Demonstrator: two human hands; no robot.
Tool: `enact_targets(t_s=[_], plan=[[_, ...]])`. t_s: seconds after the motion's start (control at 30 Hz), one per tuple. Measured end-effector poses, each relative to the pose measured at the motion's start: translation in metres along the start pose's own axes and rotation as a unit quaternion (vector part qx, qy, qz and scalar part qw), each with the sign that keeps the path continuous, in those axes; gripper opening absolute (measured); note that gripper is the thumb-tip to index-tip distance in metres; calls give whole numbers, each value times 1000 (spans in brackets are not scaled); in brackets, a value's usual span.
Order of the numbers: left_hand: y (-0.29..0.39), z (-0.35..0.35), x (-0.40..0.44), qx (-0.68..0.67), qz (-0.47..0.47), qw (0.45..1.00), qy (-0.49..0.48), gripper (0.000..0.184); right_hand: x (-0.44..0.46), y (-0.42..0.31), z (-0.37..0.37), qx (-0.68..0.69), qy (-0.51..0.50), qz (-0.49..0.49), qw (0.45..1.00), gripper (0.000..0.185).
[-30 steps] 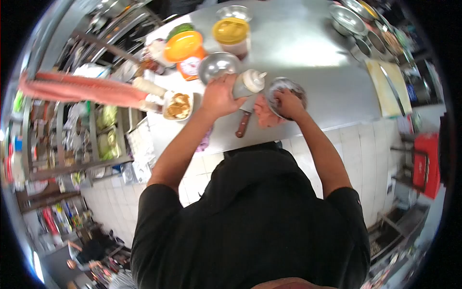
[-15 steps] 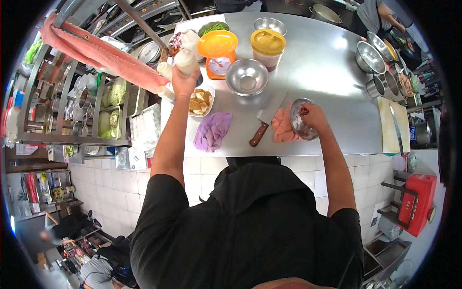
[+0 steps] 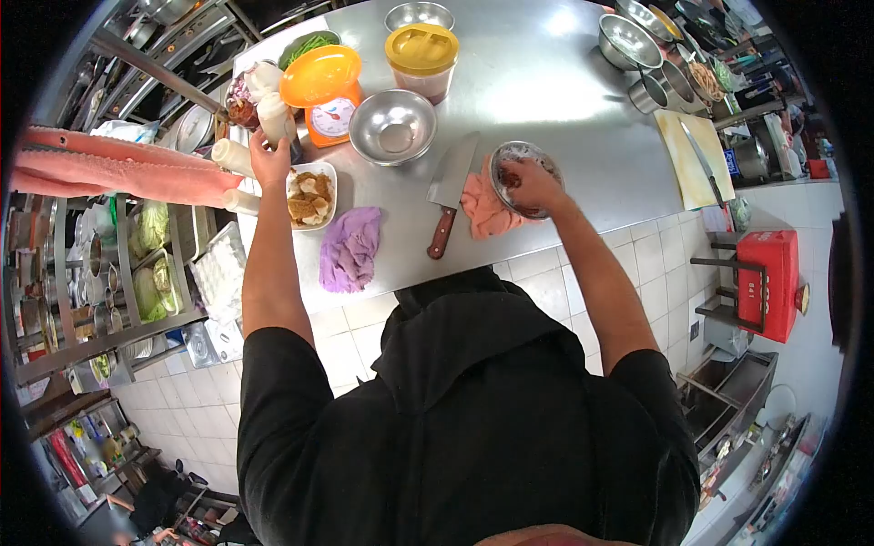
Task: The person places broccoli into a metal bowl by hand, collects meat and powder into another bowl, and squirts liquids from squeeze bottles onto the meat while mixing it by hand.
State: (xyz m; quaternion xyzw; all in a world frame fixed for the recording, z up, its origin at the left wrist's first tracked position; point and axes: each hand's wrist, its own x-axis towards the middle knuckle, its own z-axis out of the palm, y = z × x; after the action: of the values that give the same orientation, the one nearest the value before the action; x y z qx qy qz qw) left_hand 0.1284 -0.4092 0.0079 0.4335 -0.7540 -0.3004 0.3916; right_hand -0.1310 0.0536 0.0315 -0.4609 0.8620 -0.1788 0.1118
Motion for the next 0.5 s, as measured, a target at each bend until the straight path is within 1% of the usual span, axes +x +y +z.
enact_targets(t_s=[0.1, 0.17, 0.2, 0.3, 0.37, 0.4, 0.43, 0.5], plan=[[-10, 5, -7, -12, -18, 1000, -8, 60, 0, -9, 16, -31, -44, 67, 996, 30], [-18, 1, -5, 3, -14, 1000, -8, 66, 1, -14, 13, -53, -69, 70, 994, 27], [-18, 0, -6, 2, -15, 1000, -4, 66, 7, -14, 11, -65, -80, 67, 992, 25], [-18, -4, -7, 6, -14, 1000, -9, 66, 20, 1, 0, 21, -125, 54, 990, 25], [-18, -7, -6, 21, -27, 999, -31, 66, 19, 12, -5, 56, -64, 55, 995, 23], [-20, -9, -4, -11, -40, 997, -65, 68, 19, 13, -10, 78, -34, 52, 995, 22], [-22, -5, -9, -20, -38, 999, -32, 68, 19, 13, -14, 100, -5, 46, 994, 22], [-5, -12, -23, -35, -31, 998, 39, 69, 20, 2, -31, 87, -26, 77, 993, 22]])
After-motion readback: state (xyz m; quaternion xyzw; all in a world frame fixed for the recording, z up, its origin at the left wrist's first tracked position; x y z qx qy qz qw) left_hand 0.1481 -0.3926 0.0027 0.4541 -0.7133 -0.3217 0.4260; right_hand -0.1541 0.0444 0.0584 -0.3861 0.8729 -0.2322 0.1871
